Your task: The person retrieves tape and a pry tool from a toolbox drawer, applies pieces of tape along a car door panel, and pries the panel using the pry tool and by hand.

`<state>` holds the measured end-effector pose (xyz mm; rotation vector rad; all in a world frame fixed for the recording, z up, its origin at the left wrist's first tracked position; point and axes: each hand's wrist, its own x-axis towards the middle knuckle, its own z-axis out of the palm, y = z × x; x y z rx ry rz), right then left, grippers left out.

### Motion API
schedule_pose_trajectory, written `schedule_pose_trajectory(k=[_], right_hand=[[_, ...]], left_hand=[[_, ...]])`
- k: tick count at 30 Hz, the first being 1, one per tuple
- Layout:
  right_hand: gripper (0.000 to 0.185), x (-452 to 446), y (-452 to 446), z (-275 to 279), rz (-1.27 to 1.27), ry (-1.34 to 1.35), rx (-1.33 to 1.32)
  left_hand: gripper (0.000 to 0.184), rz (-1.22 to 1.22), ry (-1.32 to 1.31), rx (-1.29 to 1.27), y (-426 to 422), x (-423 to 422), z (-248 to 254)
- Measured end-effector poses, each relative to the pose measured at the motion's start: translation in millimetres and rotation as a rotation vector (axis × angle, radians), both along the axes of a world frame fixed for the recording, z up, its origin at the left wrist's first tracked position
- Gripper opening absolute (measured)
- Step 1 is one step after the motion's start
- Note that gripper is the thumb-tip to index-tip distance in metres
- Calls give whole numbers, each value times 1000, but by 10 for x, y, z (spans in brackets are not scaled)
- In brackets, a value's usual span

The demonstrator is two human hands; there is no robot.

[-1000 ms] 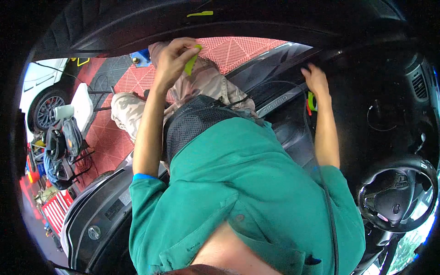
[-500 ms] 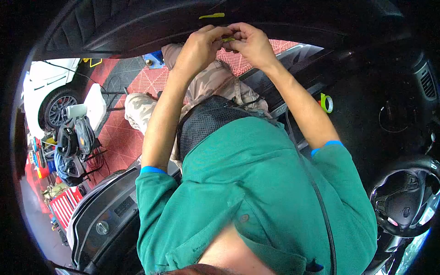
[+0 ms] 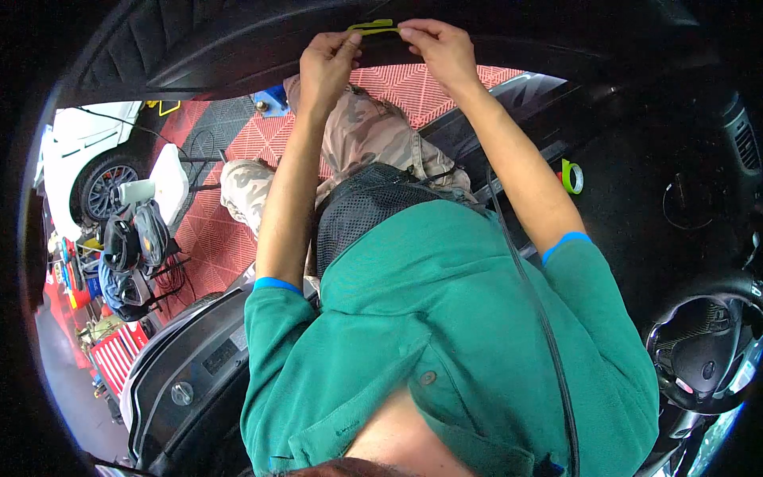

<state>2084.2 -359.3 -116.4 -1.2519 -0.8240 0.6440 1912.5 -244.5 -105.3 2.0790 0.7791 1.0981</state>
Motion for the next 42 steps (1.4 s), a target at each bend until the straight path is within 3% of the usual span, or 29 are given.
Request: schedule_pose_trajectory(k=[3, 6, 9, 12, 21, 30, 39, 42], right_hand=[[23, 9, 88, 13, -133, -140, -57], [16, -61, 144, -33, -167, -30, 170], [22, -71, 194, -68, -280, -64, 202], [22, 5, 189, -129, -267, -123, 120], [22, 103, 248, -48, -459, -477, -72], [20, 112, 283, -54, -387, -303, 40], [21, 123, 262, 4, -382, -377, -63], [22, 160, 297, -74, -436, -516, -13]], left_hand=[[19, 59, -94, -49, -74, 53, 27], [19, 81, -154, 29, -139, 75, 42], [15, 81, -302, -144, -146, 115, 57], [15, 157, -142, -49, -93, 88, 80], [21, 115, -257, -134, 34, 170, 19], [23, 209, -194, -127, 28, 190, 60], [21, 216, -188, -54, 47, 197, 21], [20, 189, -219, -103, 66, 203, 4]])
